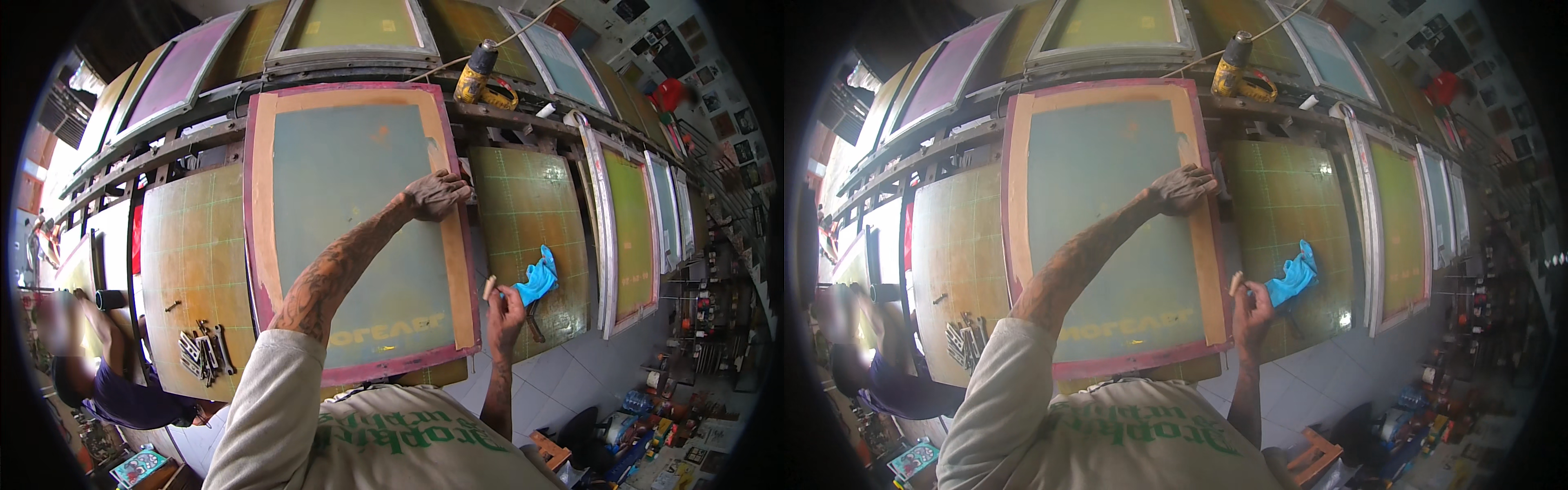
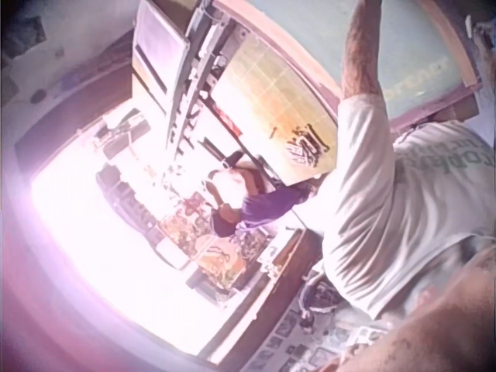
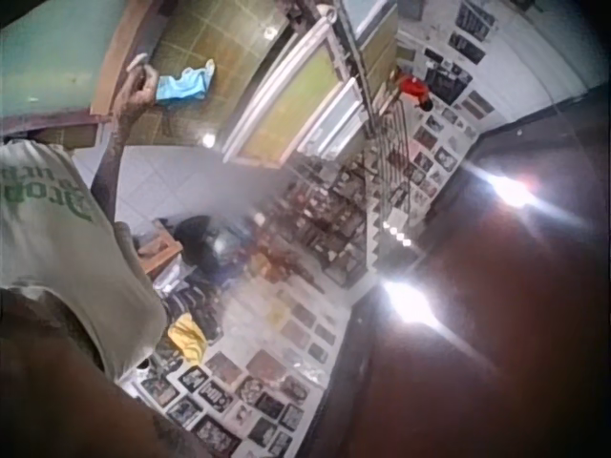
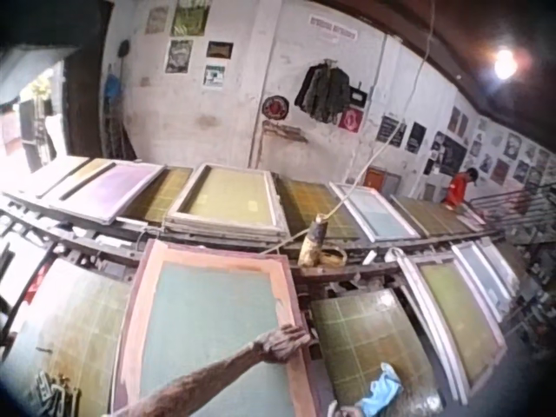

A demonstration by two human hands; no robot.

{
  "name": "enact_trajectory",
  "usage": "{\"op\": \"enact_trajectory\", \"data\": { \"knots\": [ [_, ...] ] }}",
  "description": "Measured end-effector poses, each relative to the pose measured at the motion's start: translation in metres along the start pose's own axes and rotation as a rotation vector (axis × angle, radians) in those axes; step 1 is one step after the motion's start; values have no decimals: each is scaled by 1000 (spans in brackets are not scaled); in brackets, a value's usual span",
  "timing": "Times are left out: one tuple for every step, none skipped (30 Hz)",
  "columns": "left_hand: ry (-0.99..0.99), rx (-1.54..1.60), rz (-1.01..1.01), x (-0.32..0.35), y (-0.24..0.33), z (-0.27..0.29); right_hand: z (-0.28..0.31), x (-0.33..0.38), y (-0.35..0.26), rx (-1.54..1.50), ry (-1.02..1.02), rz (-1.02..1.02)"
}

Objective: The person uses a small tool to scrape and clean the edges of a screen frame, then uses a wrench to tighten bolts on the frame's corners. The person works on a single frame while another person works in the background.

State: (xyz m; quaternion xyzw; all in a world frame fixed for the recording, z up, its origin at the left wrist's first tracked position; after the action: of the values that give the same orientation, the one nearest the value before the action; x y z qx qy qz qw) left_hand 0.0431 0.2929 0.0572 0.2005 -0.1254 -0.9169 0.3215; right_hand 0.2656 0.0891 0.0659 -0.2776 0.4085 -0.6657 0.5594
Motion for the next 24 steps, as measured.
{"op": "enact_trajectory", "data": {
  "knots": [
    [-2, -5, -20, -2, 2, 0, -13, -8, -9, -9, -43, 39],
    [-3, -11, -40, -4, 4, 0, -24, -15, -18, -19, -85, 78],
    [0, -29, -35, -4, 3, -2, -36, -20, -24, -30, -131, 118],
    [5, -44, -33, -6, 2, -5, -47, -24, -27, -40, -191, 94],
    [10, -60, -32, -7, 2, -7, -60, -27, -33, -9, -302, 109],
    [13, -55, -30, -6, 2, -9, -72, -30, -44, 15, -419, 121],
    [15, -55, -32, -5, 1, -7, -77, -33, -47, 87, -438, 146],
    [16, -54, -34, -4, 1, -6, -81, -36, -49, 159, -457, 170],
    [-2, -33, -21, -4, 0, -7, -85, -39, -52, 236, -476, 196],
    [-20, -19, -7, -4, -2, -9, -85, -48, -47, 170, -418, 179],
    [-39, -6, 8, -3, -4, -10, -85, -59, -33, 103, -361, 161],
    [-29, 5, 21, -4, -6, -10, -83, -69, -25, 38, -299, 139],
    [-22, 17, 40, -1, -8, -11, -82, -80, -35, 107, -317, 43],
    [-14, 29, 59, 3, -11, -11, -86, -93, -38, 126, -329, 115],
    [62, 0, 100, 3, -14, -8, -89, -106, -32, 168, -298, 228],
    [140, -33, 149, 6, -20, -3, -94, -115, -30, 186, -287, 271],
    [218, -66, 197, 8, -25, 2, -97, -123, -28, 206, -273, 311],
    [280, 2, 251, 10, -29, 7, -102, -127, -27, 203, -282, 282],
    [343, 71, 305, 12, -33, 11, -107, -133, -27, 200, -291, 253],
    [406, 140, 358, 14, -37, 16, -110, -140, -34, 302, -240, 435],
    [487, 85, 321, 13, -36, 17, -114, -142, -45, 404, -192, 613],
    [489, 75, 324, 14, -38, 14, -114, -146, -43, 340, -212, 529],
    [491, 65, 327, 15, -41, 11, -116, -150, -44, 274, -227, 448],
    [492, 55, 331, 17, -43, 8, -121, -154, -44, 294, -268, 449]
  ]
}}
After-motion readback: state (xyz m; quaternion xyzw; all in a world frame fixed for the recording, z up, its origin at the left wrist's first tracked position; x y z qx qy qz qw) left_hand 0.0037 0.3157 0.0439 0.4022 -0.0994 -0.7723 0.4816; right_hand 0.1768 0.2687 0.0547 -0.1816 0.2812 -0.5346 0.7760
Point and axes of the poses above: each hand's wrist, its own x-axis away from the middle knuckle, its own z-axis out of the back of the hand, y = z × x, the point moved 6 cm from there along -x, towards the middle knuckle, and after that the axes turned 4 degrees about x, right-handed, at the moved point
